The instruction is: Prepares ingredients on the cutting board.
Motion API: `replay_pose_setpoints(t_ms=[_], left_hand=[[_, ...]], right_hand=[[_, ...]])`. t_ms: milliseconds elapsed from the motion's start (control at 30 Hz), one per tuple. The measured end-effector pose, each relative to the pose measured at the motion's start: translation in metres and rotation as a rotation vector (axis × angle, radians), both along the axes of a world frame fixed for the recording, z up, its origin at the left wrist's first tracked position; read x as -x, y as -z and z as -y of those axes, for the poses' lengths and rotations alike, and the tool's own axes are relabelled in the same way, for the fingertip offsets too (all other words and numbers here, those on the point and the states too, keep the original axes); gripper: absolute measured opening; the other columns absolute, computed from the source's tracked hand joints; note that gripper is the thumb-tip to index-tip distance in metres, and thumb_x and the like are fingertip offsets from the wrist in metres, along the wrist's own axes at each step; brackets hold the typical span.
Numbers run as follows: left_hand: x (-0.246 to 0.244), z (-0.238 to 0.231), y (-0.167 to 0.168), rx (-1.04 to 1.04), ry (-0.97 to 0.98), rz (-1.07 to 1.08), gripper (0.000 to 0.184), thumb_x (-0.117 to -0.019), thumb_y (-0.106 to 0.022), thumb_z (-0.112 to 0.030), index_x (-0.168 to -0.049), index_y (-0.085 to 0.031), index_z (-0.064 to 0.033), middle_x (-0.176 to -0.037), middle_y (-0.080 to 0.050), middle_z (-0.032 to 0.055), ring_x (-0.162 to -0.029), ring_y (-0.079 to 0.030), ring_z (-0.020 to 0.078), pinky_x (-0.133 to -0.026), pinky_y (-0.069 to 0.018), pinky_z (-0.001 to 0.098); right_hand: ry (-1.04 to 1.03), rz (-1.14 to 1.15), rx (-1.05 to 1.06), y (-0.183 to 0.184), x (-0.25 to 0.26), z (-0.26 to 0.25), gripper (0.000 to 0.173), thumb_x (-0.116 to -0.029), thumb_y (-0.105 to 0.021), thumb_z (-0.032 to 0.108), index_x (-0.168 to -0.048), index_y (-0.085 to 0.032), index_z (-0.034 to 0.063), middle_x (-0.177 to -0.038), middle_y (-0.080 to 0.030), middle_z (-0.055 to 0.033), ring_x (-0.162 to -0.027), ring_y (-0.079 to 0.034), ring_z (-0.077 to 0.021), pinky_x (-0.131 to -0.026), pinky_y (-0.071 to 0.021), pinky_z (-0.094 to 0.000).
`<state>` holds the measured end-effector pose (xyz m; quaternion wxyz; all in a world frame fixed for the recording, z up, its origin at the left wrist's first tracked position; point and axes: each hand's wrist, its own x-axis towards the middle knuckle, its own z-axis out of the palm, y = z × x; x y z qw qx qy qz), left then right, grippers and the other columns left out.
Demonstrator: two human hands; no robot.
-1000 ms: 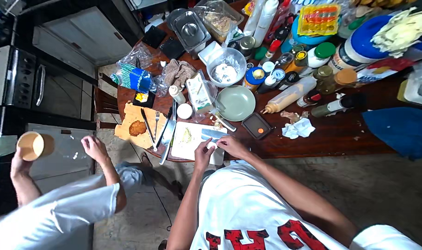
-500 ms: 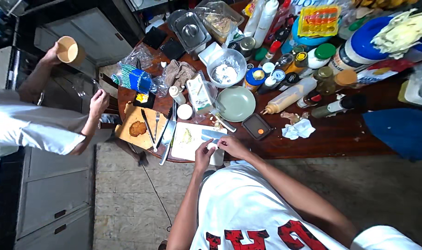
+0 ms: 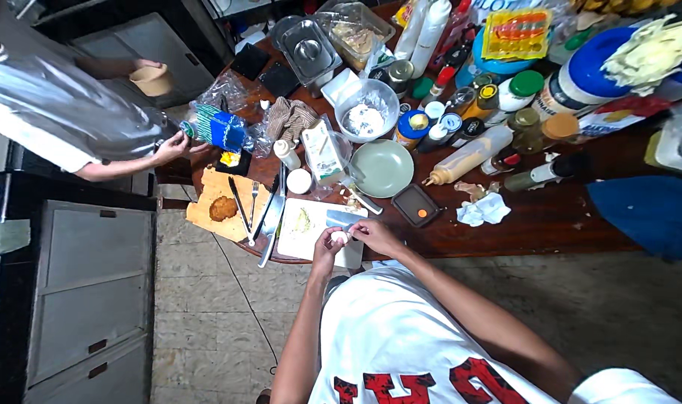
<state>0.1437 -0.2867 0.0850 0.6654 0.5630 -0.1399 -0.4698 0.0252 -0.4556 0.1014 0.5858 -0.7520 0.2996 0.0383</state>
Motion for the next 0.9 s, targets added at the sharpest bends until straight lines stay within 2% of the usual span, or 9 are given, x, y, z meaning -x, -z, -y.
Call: replay_pose_setpoints(t_ms=[100,233,467,600,700,900], left_hand=[[0.001,0.001,-0.003,-0.031,-0.003,0.054,0.033,-0.0983,-0.059,0.001,-0.130,-0.056,0.0074,-0.123,-0.065,0.0213,-0.105,-0.068,0.0296,-0.094,-0.0583,0.0447],[0.002,0.003,-0.008,-0.065,0.027,0.131,0.031,-0.0989,-0.057,0.001,-0.129,-0.058,0.0066,-0.125,-0.066,0.0202,-0.106,-0.069,0.0294,-0.094,-0.0589,0.0452],[0.002,0.004,-0.004,-0.086,0.033,0.226,0.029,-0.0987,-0.059,0.001,-0.127,-0.061,0.0051,-0.119,-0.068,0.0185,-0.098,-0.070,0.0255,-0.090,-0.0600,0.0412],[0.004,0.005,-0.003,-0.122,0.049,0.290,0.029,-0.0986,-0.061,-0.001,-0.127,-0.063,0.0034,-0.116,-0.070,0.0170,-0.093,-0.071,0.0233,-0.087,-0.0609,0.0400],[0.005,0.006,-0.003,-0.110,0.047,0.253,0.028,-0.0983,-0.060,0.000,-0.126,-0.062,0.0054,-0.114,-0.070,0.0179,-0.094,-0.071,0.0245,-0.088,-0.0608,0.0411],[0.006,0.002,0.005,-0.057,0.039,0.041,0.029,-0.0987,-0.056,0.002,-0.127,-0.056,0.0072,-0.111,-0.068,0.0185,-0.098,-0.069,0.0251,-0.092,-0.0582,0.0431]], right_hand=[[0.010,0.014,-0.025,0.001,0.000,-0.001,0.030,-0.1007,-0.063,0.035,-0.106,-0.076,0.0093,-0.103,-0.073,-0.0053,-0.094,-0.069,-0.0127,-0.090,-0.0572,-0.0340],[0.005,0.012,-0.039,0.001,-0.001,-0.001,0.028,-0.0994,-0.065,0.034,-0.105,-0.077,0.0089,-0.104,-0.074,-0.0063,-0.096,-0.070,-0.0141,-0.092,-0.0573,-0.0364],[0.005,0.014,-0.008,0.004,-0.001,-0.003,0.026,-0.0983,-0.066,0.033,-0.104,-0.077,0.0102,-0.102,-0.074,-0.0043,-0.094,-0.069,-0.0123,-0.091,-0.0575,-0.0344],[-0.018,-0.029,0.054,0.002,-0.003,-0.003,0.025,-0.0970,-0.066,0.031,-0.103,-0.076,0.0090,-0.098,-0.073,-0.0065,-0.092,-0.068,-0.0155,-0.089,-0.0562,-0.0386],[-0.049,-0.048,0.080,0.000,-0.003,-0.004,0.027,-0.0976,-0.064,0.030,-0.104,-0.074,0.0062,-0.099,-0.071,-0.0094,-0.093,-0.067,-0.0191,-0.090,-0.0546,-0.0413],[-0.054,-0.053,0.040,-0.001,-0.005,-0.005,0.026,-0.0962,-0.067,0.030,-0.103,-0.072,0.0045,-0.096,-0.070,-0.0101,-0.090,-0.067,-0.0191,-0.088,-0.0549,-0.0408]])
